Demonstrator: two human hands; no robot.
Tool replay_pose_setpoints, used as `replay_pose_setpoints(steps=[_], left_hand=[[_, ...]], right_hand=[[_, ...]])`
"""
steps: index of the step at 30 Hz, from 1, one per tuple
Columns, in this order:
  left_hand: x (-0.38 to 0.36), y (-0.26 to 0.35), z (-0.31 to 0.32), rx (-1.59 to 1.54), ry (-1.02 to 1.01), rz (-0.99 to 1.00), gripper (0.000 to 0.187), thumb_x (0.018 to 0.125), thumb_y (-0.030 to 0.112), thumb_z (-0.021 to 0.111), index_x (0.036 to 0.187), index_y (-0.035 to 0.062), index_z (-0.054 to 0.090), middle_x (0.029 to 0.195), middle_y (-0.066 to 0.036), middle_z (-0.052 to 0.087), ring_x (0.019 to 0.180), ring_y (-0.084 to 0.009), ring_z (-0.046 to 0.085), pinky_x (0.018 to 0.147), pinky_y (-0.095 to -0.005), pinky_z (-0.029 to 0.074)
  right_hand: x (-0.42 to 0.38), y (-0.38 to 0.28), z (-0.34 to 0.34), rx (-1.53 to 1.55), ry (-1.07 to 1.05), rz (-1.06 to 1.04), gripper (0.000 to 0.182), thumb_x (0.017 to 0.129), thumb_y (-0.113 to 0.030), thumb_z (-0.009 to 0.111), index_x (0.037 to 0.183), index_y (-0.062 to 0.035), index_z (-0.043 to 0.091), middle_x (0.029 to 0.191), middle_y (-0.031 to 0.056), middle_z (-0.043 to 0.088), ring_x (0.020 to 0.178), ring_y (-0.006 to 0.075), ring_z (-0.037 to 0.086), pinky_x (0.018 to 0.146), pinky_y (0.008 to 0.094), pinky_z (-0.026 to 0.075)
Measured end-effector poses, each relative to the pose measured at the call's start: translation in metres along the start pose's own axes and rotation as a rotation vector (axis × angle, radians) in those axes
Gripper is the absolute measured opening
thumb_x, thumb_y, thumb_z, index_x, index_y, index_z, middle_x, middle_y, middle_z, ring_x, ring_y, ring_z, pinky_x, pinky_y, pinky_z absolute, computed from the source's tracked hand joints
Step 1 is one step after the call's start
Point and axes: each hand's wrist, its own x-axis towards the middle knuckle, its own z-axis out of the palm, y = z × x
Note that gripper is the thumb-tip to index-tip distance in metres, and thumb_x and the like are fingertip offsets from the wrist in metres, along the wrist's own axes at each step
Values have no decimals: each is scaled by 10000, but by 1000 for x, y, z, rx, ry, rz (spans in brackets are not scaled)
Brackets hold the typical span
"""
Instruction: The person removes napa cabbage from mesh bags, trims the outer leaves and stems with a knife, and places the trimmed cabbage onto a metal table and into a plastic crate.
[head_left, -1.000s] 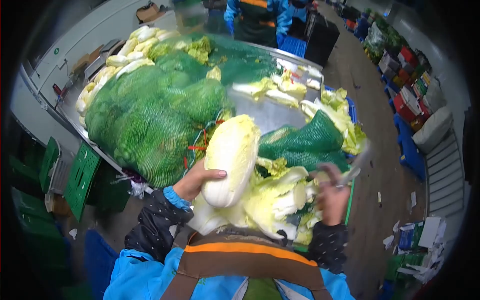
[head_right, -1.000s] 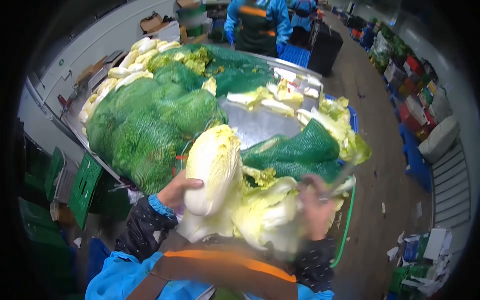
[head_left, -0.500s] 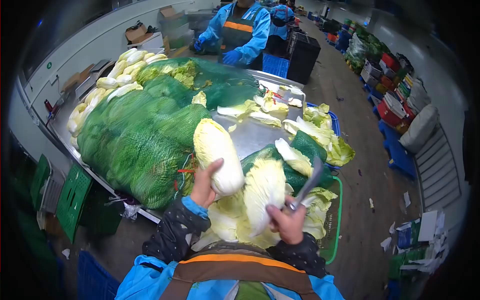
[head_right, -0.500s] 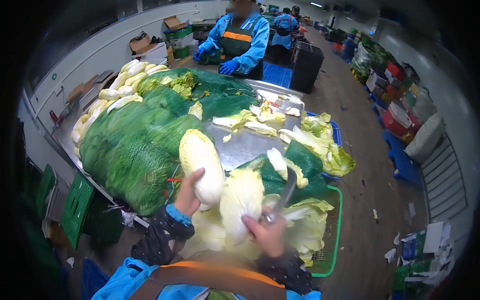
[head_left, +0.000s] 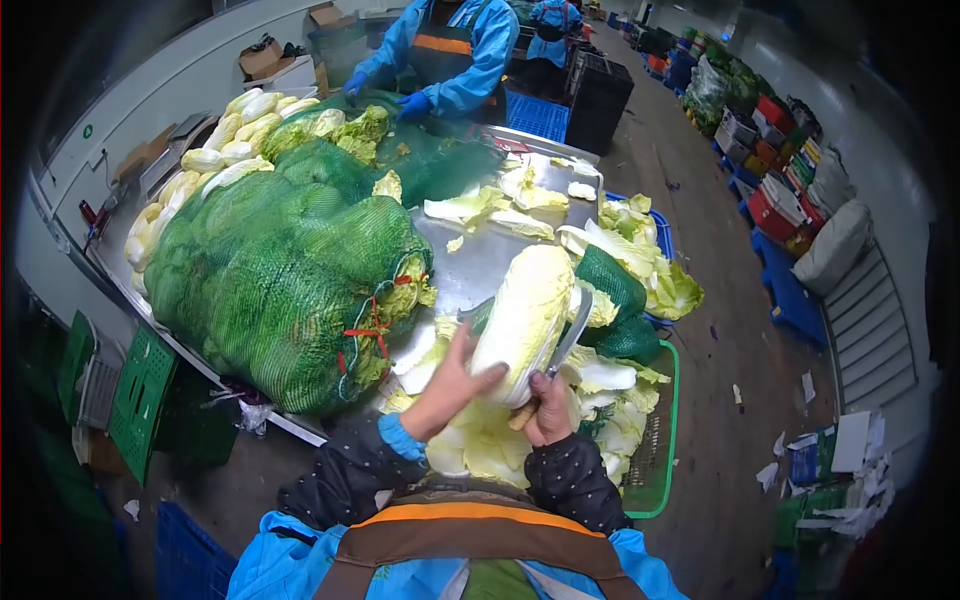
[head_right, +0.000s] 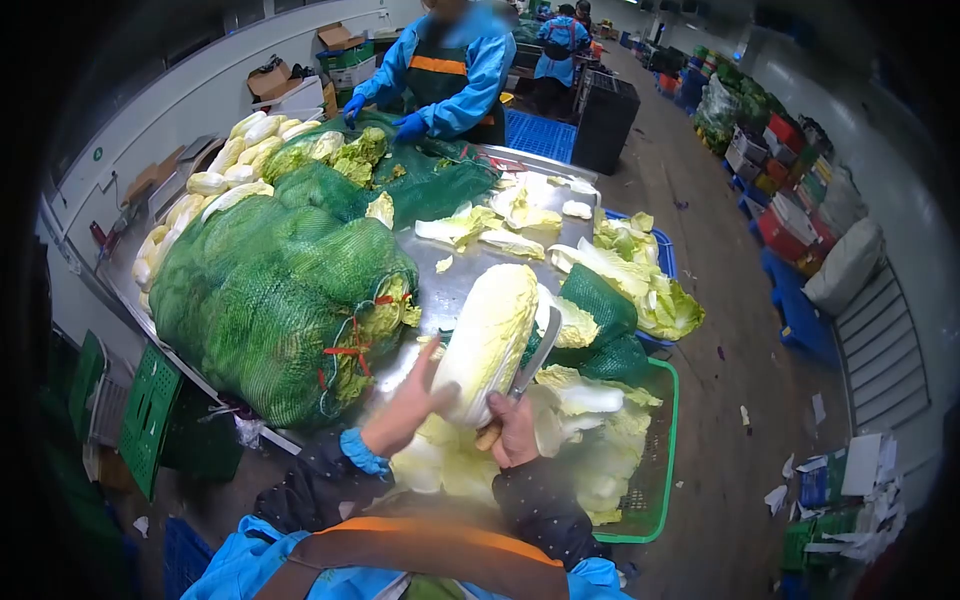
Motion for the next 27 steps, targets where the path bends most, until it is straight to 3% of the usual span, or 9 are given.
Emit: replay_pose_setpoints(steps=[5,9,11,15,17,20,22,25,27], left_hand=[[0,-16,7,232,31,140,695,789,341,678,1312,-9,385,1134,-166,582,1041,-192,552,893,-300,416],[-7,-14,6,313,61,55,662,795,308,679,1308,-8,405,1101,-158,602,1005,-190,572,874,-295,429],[-7,-18,5,15,66,-94,622,802,260,676,1302,-7,421,1071,-147,620,958,-185,590,843,-293,447],[-5,-38,2,-3,8,-96,673,789,197,682,1344,-2,357,1116,-150,605,977,-202,590,841,-303,451],[-1,-45,2,450,47,268,755,753,223,706,1357,-8,316,1124,-184,596,995,-258,598,838,-328,458],[-11,-23,19,509,98,51,824,714,278,730,1359,3,297,1119,-217,583,1021,-311,589,855,-352,454],[-10,-37,16,520,159,169,818,684,344,744,1325,16,354,1063,-223,597,996,-340,593,842,-366,460],[-18,-44,13,526,125,133,670,731,278,722,1278,18,434,1004,-190,634,917,-275,630,801,-335,476],[-20,-48,13,289,185,46,473,793,195,675,1198,2,525,940,-150,664,830,-166,629,741,-284,482]], right_hand=[[-3,15,-16,37,-5,-13,640,732,-146,718,1264,-20,387,1140,88,554,1032,206,554,892,324,453],[-6,23,-28,146,-53,10,641,729,-138,724,1258,-13,383,1145,91,553,1059,218,545,920,350,450],[-9,28,-35,178,-50,33,644,728,-131,724,1259,-11,380,1146,93,552,1068,223,543,926,360,451],[-16,28,-46,143,-25,50,658,723,-166,743,1271,-38,402,1205,92,533,1090,232,534,949,375,442],[-18,22,-43,86,-27,38,676,708,-142,750,1272,-39,392,1196,87,529,1105,234,520,954,374,435],[-22,28,-38,-72,20,25,688,695,-132,756,1266,-30,387,1175,79,531,1100,226,520,950,366,434],[-22,29,-42,-53,18,64,703,679,-125,762,1263,-29,382,1166,73,529,1093,219,523,943,360,436],[-29,36,-48,-3,-17,99,714,677,-133,765,1268,-32,377,1170,73,529,1101,219,518,946,363,437],[-32,40,-51,58,-5,125,717,677,-141,768,1270,-38,377,1170,74,530,1102,219,519,951,372,438]])
